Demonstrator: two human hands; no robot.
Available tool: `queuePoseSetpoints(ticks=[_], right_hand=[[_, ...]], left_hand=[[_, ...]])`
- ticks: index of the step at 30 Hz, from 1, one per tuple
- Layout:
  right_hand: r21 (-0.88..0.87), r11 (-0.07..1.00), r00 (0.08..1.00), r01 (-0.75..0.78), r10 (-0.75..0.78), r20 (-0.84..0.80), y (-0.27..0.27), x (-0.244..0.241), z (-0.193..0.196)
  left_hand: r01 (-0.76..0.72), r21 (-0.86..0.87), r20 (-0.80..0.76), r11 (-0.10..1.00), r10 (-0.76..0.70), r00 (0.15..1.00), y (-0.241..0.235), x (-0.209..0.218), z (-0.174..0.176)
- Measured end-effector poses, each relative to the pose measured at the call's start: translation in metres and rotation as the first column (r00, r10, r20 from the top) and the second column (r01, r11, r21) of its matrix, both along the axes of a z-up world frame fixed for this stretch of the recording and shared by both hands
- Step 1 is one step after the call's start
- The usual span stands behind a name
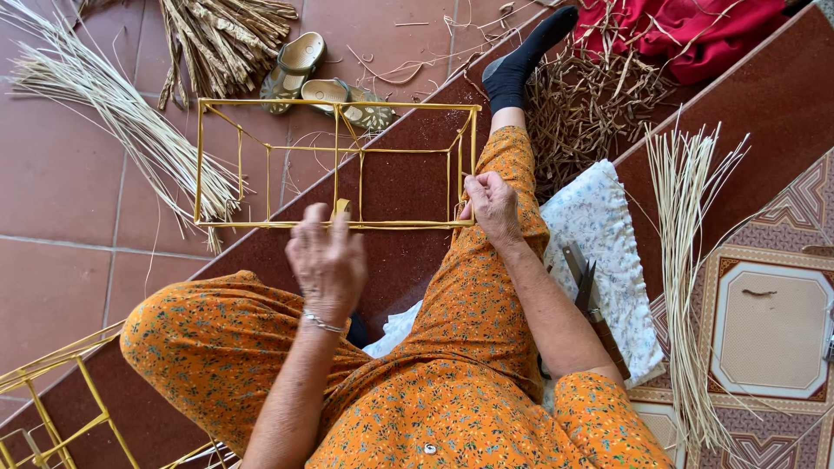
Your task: The person sits on the floor and wraps thin natural fibers around the edges of a yellow metal frame. They use scissors to cut the fibers and tuck the ends to secure them, repeating the process along multiple edges of the frame.
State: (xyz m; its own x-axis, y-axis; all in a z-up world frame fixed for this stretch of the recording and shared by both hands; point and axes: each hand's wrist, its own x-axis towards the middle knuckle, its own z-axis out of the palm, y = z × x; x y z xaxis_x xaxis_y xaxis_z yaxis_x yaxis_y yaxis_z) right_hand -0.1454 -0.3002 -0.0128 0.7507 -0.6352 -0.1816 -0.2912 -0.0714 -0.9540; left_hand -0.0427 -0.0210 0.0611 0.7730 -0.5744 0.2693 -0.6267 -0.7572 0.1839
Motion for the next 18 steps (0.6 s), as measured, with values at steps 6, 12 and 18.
queuePoseSetpoints(ticks=[6,12,18], right_hand=[[0.227,0.974,0.999,-0.008,-0.002,0.042,0.006,-0.002,-0.013],[0.348,0.937,0.999,0.010,0.004,-0.039,0.009,-0.019,0.001],[0.533,0.832,0.981,-0.155,0.067,0.180,0.008,-0.002,-0.004]], left_hand=[[0.356,-0.244,-0.033,0.902,-0.374,0.927,-0.091,-0.047,-0.025],[0.301,-0.279,-0.328,0.912,-0.385,0.863,-0.119,-0.059,-0.040],[0.377,-0.313,-0.299,0.871,-0.468,0.832,-0.102,-0.051,-0.038]])
